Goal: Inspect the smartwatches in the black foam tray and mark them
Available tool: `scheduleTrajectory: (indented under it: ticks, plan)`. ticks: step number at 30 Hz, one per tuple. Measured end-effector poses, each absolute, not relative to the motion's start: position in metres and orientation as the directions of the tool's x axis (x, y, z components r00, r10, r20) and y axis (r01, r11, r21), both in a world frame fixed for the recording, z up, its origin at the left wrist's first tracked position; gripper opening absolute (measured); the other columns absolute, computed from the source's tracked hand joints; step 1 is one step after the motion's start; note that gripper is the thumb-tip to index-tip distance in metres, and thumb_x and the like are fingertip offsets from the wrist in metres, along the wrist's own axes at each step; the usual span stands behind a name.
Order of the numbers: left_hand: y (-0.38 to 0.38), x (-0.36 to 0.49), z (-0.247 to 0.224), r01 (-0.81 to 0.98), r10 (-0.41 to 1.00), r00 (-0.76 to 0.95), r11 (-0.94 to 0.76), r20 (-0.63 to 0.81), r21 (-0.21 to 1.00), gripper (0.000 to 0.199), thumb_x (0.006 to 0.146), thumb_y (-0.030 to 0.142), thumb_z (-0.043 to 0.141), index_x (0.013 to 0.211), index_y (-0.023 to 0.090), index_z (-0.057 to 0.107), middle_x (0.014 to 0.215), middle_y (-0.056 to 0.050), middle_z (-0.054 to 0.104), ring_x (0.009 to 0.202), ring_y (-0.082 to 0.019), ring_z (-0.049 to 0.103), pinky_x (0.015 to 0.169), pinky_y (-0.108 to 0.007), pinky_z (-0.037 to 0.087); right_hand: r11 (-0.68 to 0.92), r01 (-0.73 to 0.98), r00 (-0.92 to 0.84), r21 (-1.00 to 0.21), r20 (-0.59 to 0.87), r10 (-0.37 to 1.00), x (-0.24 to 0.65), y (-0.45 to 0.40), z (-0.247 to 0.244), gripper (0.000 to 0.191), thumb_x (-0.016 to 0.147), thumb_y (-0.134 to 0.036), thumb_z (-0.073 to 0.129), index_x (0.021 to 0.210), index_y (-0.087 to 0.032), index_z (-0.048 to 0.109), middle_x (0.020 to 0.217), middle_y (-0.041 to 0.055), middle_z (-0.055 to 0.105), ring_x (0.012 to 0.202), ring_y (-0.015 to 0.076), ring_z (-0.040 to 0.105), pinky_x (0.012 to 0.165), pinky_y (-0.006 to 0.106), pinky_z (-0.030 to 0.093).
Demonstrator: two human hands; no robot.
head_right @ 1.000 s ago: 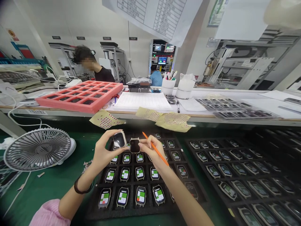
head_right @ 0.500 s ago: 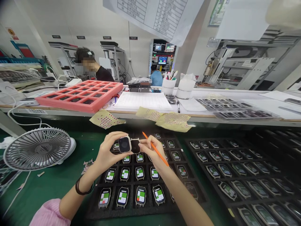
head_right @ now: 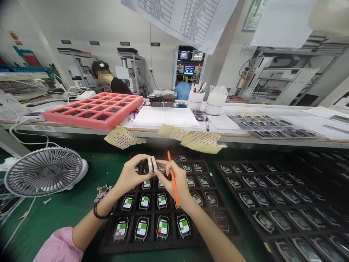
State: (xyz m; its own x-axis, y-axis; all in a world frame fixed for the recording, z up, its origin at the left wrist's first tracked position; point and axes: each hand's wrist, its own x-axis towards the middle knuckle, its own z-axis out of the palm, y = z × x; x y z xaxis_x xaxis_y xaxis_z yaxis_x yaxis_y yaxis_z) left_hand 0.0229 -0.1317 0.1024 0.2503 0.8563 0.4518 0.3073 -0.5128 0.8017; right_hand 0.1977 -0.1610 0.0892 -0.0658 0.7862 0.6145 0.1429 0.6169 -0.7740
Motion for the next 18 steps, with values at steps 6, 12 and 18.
scheduleTrajectory:
  ticks: [6, 12, 18]
  plan:
    - [-0.129, 0.027, 0.096, -0.416, 0.913, 0.405, 0.141, 0.044, 0.898, 0.044, 0.063, 0.046, 0.078, 0.096, 0.019, 0.071, 0.102, -0.008, 0.071, 0.102, -0.025, 0.061, 0.094, -0.037, 0.041, 0.835, 0.467, -0.172, -0.291, 0.896, 0.409, 0.199, -0.161, 0.088, 0.028, 0.081, -0.015, 0.067, 0.104, -0.021, 0.053, 0.122, 0.0145, 0.065, 0.116, 0.0266, 0.06, 0.098, 0.048, 0.05]
    - [-0.141, 0.035, 0.091, -0.492, 0.884, 0.466, 0.296, -0.04, 0.819, 0.039, 0.06, 0.041, 0.082, 0.092, 0.021, 0.072, 0.097, -0.005, 0.072, 0.097, -0.021, 0.062, 0.093, -0.035, 0.042, 0.813, 0.564, -0.212, -0.146, 0.926, 0.313, 0.197, -0.161, 0.088, 0.037, 0.082, -0.012, 0.064, 0.117, -0.021, 0.057, 0.115, 0.0113, 0.069, 0.111, 0.0257, 0.064, 0.1, 0.05, 0.049]
    - [-0.143, 0.035, 0.09, -0.485, 0.861, 0.504, 0.351, -0.072, 0.801, 0.037, 0.059, 0.043, 0.082, 0.09, 0.023, 0.072, 0.095, -0.003, 0.073, 0.096, -0.019, 0.063, 0.093, -0.033, 0.043, 0.828, 0.545, -0.27, -0.13, 0.908, 0.32, 0.202, -0.163, 0.095, 0.036, 0.085, -0.011, 0.059, 0.118, -0.026, 0.061, 0.109, 0.0067, 0.072, 0.104, 0.0245, 0.067, 0.103, 0.053, 0.045]
